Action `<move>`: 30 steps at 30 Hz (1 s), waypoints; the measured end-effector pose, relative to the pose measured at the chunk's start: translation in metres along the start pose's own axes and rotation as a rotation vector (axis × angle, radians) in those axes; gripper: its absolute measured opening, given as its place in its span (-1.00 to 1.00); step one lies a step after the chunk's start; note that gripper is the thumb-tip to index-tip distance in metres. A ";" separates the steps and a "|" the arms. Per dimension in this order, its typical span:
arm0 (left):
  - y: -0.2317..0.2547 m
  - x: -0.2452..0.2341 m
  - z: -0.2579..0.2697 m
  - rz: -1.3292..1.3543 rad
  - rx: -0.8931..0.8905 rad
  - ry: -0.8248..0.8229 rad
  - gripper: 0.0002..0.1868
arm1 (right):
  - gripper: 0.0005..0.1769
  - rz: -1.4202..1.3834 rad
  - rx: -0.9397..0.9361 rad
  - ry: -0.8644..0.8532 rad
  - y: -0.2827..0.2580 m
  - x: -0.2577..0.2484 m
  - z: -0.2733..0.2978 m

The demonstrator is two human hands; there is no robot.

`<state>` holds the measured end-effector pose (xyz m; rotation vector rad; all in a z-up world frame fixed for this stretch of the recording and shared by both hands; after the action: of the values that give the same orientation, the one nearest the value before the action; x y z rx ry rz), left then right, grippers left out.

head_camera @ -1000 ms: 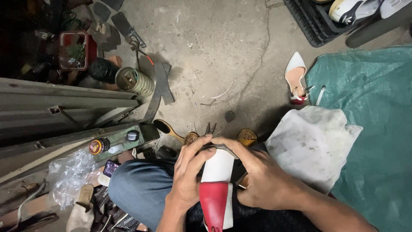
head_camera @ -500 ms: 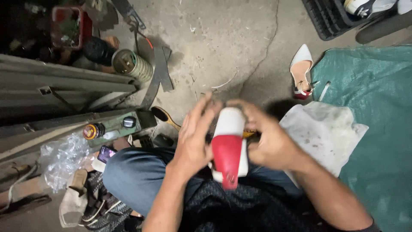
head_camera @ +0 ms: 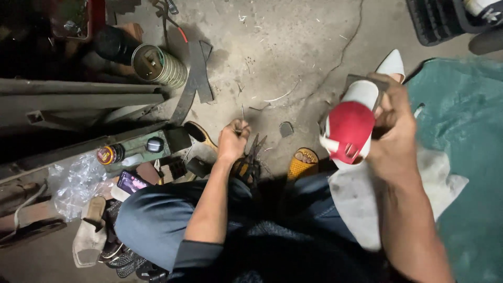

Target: The person uses a knife to scrape a black braided strap, then picks up a white and red high-heeled shoe to scrape the sole with a metal tool. The person continues scraping the strap and the shoe sole throughout the video.

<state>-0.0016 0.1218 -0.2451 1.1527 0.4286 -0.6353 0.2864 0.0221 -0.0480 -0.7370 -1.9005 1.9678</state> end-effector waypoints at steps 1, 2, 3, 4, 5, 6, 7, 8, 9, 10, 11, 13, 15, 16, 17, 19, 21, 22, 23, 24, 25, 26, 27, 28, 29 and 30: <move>-0.015 0.009 -0.009 -0.001 -0.074 -0.021 -0.86 | -0.14 0.007 -0.019 -0.004 0.002 0.002 0.000; -0.030 0.019 -0.018 0.001 -0.149 -0.042 -0.92 | -0.06 0.017 -0.039 -0.008 0.004 0.004 -0.001; -0.042 0.029 -0.024 -0.001 -0.154 -0.045 -0.92 | -0.06 0.019 -0.033 -0.009 0.005 0.007 -0.001; -0.055 0.039 -0.033 -0.053 -0.180 -0.038 -0.91 | -0.04 0.062 -0.002 -0.032 0.008 0.009 0.000; -0.067 0.050 -0.041 -0.106 -0.205 -0.030 -0.88 | -0.02 0.104 0.028 -0.056 0.011 0.012 0.000; -0.076 0.058 -0.048 -0.108 -0.209 -0.038 -0.88 | -0.02 0.108 0.036 -0.054 0.011 0.014 -0.001; -0.086 0.065 -0.056 -0.121 -0.232 -0.019 -0.85 | 0.03 0.178 0.132 -0.068 0.013 0.017 -0.003; -0.095 0.074 -0.065 -0.133 -0.254 -0.002 -0.80 | 0.08 0.249 0.228 -0.080 0.015 0.020 -0.004; -0.121 0.089 -0.076 -0.134 -0.258 -0.011 -0.80 | 0.08 0.255 0.236 -0.078 0.019 0.022 -0.007; -0.145 0.103 -0.085 -0.175 -0.181 0.070 -0.79 | 0.08 0.280 0.152 -0.110 0.021 0.025 -0.010; -0.170 0.118 -0.094 -0.215 -0.103 0.151 -0.77 | 0.09 0.304 0.069 -0.143 0.024 0.027 -0.013; -0.156 0.117 -0.099 -0.215 -0.134 0.175 -0.74 | 0.12 0.305 0.194 -0.173 0.033 0.028 -0.015; -0.155 0.117 -0.103 -0.212 -0.169 0.194 -0.71 | 0.17 0.311 0.323 -0.200 0.040 0.029 -0.016; -0.160 0.119 -0.106 -0.204 -0.197 0.141 -0.70 | 0.15 0.260 0.356 -0.199 0.042 0.031 -0.017; -0.165 0.121 -0.109 -0.195 -0.226 0.089 -0.67 | 0.14 0.209 0.389 -0.197 0.043 0.032 -0.016; -0.166 0.125 -0.108 -0.145 -0.133 0.100 -0.74 | 0.13 0.217 0.341 -0.210 0.042 0.035 -0.021; -0.174 0.130 -0.110 -0.092 -0.036 0.113 -0.80 | 0.12 0.223 0.288 -0.220 0.039 0.038 -0.023; -0.181 0.134 -0.112 -0.202 -0.019 0.141 -0.73 | 0.12 0.250 0.307 -0.228 0.040 0.039 -0.024; -0.188 0.137 -0.113 -0.312 -0.001 0.169 -0.65 | 0.12 0.277 0.326 -0.236 0.040 0.038 -0.023; -0.168 0.127 -0.111 -0.310 0.006 0.169 -0.65 | 0.12 0.276 0.322 -0.229 0.040 0.038 -0.023; -0.147 0.117 -0.108 -0.231 -0.046 0.146 -0.70 | 0.11 0.274 0.325 -0.234 0.039 0.038 -0.023; -0.127 0.105 -0.105 -0.152 -0.098 0.125 -0.73 | 0.10 0.270 0.327 -0.240 0.038 0.038 -0.022; -0.137 0.107 -0.107 -0.153 -0.090 0.127 -0.73 | 0.10 0.266 0.322 -0.234 0.037 0.039 -0.022; -0.145 0.106 -0.110 -0.060 -0.053 0.156 -0.86 | 0.10 0.280 0.340 -0.245 0.035 0.039 -0.022; -0.154 0.106 -0.111 0.032 -0.016 0.184 -0.79 | 0.11 0.293 0.357 -0.256 0.033 0.039 -0.021; -0.140 0.099 -0.112 0.032 -0.004 0.190 -0.79 | 0.11 0.286 0.347 -0.252 0.031 0.040 -0.020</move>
<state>-0.0192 0.1659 -0.4448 1.2184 0.5719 -0.4985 0.2688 0.0588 -0.0842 -0.7179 -1.5762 2.5898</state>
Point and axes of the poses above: each hand's wrist, its own z-axis away from the middle knuckle, its own x-axis out of the palm, y = z × x, the point moved 1 cm from there along -z, towards the middle knuckle, and after that the axes turned 13 degrees about y, right-handed, at the moved point
